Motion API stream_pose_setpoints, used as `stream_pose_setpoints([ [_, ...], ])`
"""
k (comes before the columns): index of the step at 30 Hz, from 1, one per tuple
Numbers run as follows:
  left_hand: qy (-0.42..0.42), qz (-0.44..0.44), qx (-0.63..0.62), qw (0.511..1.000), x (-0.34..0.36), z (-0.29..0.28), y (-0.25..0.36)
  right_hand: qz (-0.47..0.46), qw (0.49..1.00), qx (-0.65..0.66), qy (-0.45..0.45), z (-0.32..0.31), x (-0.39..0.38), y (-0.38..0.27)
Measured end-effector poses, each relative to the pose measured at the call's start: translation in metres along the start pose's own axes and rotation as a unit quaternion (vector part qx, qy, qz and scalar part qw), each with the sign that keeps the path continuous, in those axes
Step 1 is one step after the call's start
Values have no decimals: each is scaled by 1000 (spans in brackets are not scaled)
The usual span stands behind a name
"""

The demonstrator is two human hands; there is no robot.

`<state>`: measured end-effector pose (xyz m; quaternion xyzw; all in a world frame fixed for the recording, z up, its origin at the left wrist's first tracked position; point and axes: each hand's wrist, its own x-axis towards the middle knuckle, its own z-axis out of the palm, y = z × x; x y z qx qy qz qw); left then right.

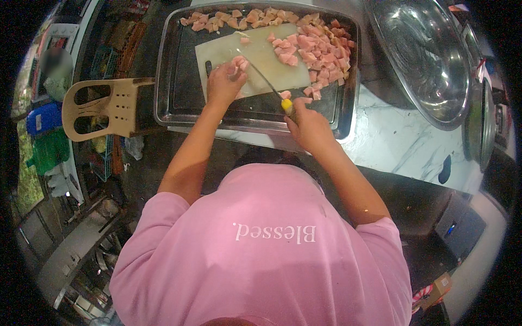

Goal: The person cuts raw meat into small pieces using a knife on a white cutting board. The person holds the meat with one hand and slices it with the other, placing the cut pieces onto a metal tray.

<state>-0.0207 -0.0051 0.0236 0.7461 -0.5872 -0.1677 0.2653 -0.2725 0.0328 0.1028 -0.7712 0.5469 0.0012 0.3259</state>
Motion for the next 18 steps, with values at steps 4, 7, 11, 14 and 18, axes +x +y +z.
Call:
stream_pose_setpoints([
  [4,17,37,-14,999,10,12,5,1,999,23,22,0,-6,11],
  [7,-37,-51,-84,994,24,16,0,-5,999,27,27,1,-9,14],
  [11,-107,-146,-382,906,28,16,-2,15,999,37,20,-2,-17,16],
  [14,-73,-27,-175,981,11,24,5,40,998,54,13,0,-23,22],
  [18,32,13,-31,999,4,26,18,50,997,58,13,1,-29,32],
])
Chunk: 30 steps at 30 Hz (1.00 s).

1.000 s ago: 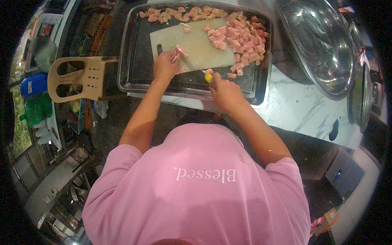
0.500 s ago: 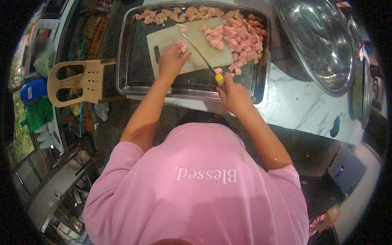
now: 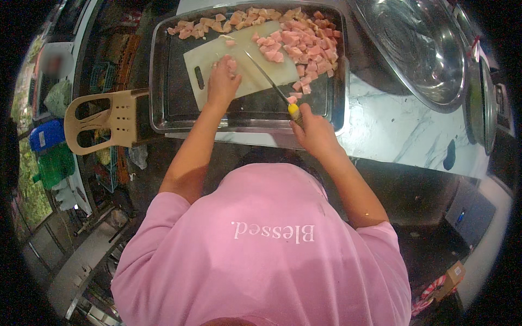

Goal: The person cuts raw meat into small pieces using a knife on a white cutting board. The person holds the meat with one hand and slices it with the other, placing the cut pieces onto a metal tray.

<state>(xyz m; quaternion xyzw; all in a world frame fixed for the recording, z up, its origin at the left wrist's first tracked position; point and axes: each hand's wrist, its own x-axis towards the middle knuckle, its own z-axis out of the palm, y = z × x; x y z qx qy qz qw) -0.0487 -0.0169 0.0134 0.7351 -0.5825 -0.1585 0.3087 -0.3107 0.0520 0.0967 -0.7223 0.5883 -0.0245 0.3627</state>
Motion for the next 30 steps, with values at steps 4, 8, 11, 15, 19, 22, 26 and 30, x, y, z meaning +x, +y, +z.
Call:
stream_pose_setpoints([
  [4,-95,-19,72,993,22,-17,-11,-1,1000,0,5,1,-3,4],
  [8,-91,88,216,968,29,-27,2,7,1000,15,4,2,-5,7],
  [11,-52,177,240,953,29,-13,3,9,1000,22,4,2,-6,9],
  [15,-165,104,161,967,36,-4,-1,13,1000,19,4,1,-7,13],
  [19,-185,-85,-141,969,36,0,21,21,999,31,10,-2,-9,12],
  [22,-120,8,-79,990,17,11,11,-7,1000,7,17,0,-9,13],
  [26,-45,40,-40,997,0,16,8,-10,1000,-3,-7,2,-13,12],
  [30,-100,28,0,995,3,14,7,-12,999,-28,-19,11,-13,12],
])
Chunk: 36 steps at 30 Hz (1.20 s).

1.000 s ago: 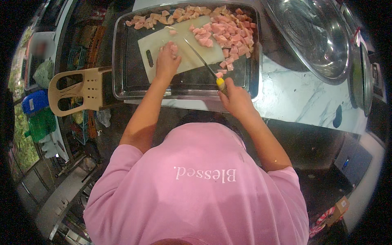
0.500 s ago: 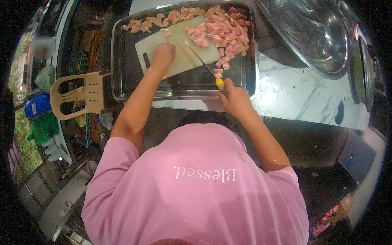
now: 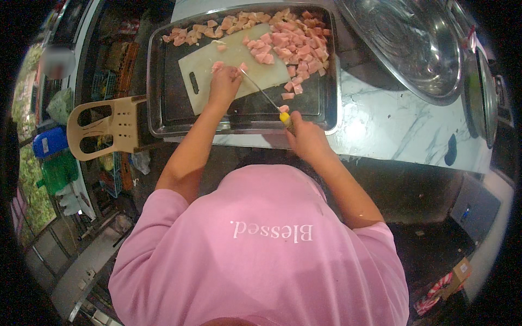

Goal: The person cuts raw meat into small pieces using a knife on a white cutting board. The person holds the meat with one hand and slices it with the other, placing the cut pieces onto a metal tray.

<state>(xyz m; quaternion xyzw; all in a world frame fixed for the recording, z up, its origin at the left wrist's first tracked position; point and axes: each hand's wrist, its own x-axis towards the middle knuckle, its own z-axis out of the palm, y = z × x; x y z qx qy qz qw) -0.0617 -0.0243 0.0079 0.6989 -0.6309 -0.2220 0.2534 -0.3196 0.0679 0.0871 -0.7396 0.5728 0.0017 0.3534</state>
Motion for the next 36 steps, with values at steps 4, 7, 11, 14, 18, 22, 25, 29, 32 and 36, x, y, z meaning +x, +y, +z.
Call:
stream_pose_setpoints([
  [4,-2,3,36,999,7,4,-2,16,999,-28,-25,-4,5,-14],
  [7,-23,15,42,999,10,3,-4,28,999,-8,-44,-7,10,-18],
  [11,-26,53,85,995,15,7,-9,22,999,-8,-45,1,27,-20],
  [14,-19,80,68,994,17,7,-8,-10,1000,-5,-25,9,61,-28],
  [18,-59,-17,8,998,-7,3,5,-34,999,-26,-2,15,75,-30],
  [22,-2,-117,-51,992,-45,-8,-9,4,999,-23,-34,0,46,-9],
  [25,62,-170,-84,980,-55,-8,-47,39,997,-52,-33,-6,23,13],
  [29,110,-194,-56,973,-41,2,-77,32,999,-2,10,-29,9,22],
  [32,116,-183,84,973,-32,-20,-20,49,997,46,45,-53,-7,32],
  [36,0,-214,88,973,-52,-26,-3,39,989,92,105,-63,-29,63],
])
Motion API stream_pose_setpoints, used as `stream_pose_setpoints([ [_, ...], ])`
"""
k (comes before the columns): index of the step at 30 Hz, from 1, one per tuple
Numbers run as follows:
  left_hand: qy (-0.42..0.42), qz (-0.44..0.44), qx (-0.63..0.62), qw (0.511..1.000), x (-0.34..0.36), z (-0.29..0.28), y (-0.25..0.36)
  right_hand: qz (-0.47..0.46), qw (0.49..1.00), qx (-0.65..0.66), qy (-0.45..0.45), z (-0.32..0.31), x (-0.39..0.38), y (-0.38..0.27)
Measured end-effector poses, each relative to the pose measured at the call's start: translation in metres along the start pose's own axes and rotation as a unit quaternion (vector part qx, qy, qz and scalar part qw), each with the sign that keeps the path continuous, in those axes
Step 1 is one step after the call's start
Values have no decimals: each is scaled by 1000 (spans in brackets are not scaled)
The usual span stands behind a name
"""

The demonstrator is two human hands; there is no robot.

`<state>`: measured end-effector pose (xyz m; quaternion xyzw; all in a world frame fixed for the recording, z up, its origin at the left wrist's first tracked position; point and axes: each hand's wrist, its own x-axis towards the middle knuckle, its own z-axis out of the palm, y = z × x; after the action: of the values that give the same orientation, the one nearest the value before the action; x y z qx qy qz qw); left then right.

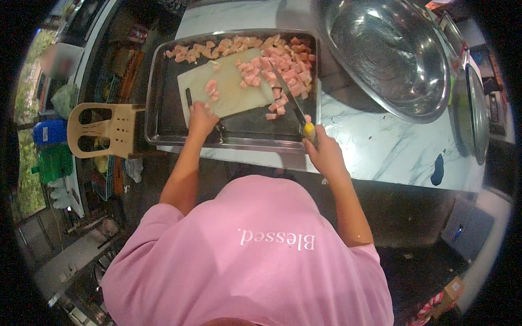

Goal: The person cuts raw meat into small pieces using a knife on a white cutting board. The person holds the meat with one hand and slices it with the other, placing the cut pieces onto a metal tray.

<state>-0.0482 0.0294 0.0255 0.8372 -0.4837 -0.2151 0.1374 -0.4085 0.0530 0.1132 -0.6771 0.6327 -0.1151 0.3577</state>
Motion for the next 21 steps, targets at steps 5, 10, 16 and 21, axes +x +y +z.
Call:
stream_pose_setpoints([
  [5,-10,-51,-306,951,24,33,10,15,1000,-10,6,-6,-23,39],
  [10,208,-95,-181,956,67,35,18,72,997,22,-29,-15,-46,55],
  [16,140,-61,-116,981,90,90,78,78,996,47,-20,-14,-51,61],
  [21,29,24,-456,889,120,147,151,81,995,54,-33,-15,-45,45],
])
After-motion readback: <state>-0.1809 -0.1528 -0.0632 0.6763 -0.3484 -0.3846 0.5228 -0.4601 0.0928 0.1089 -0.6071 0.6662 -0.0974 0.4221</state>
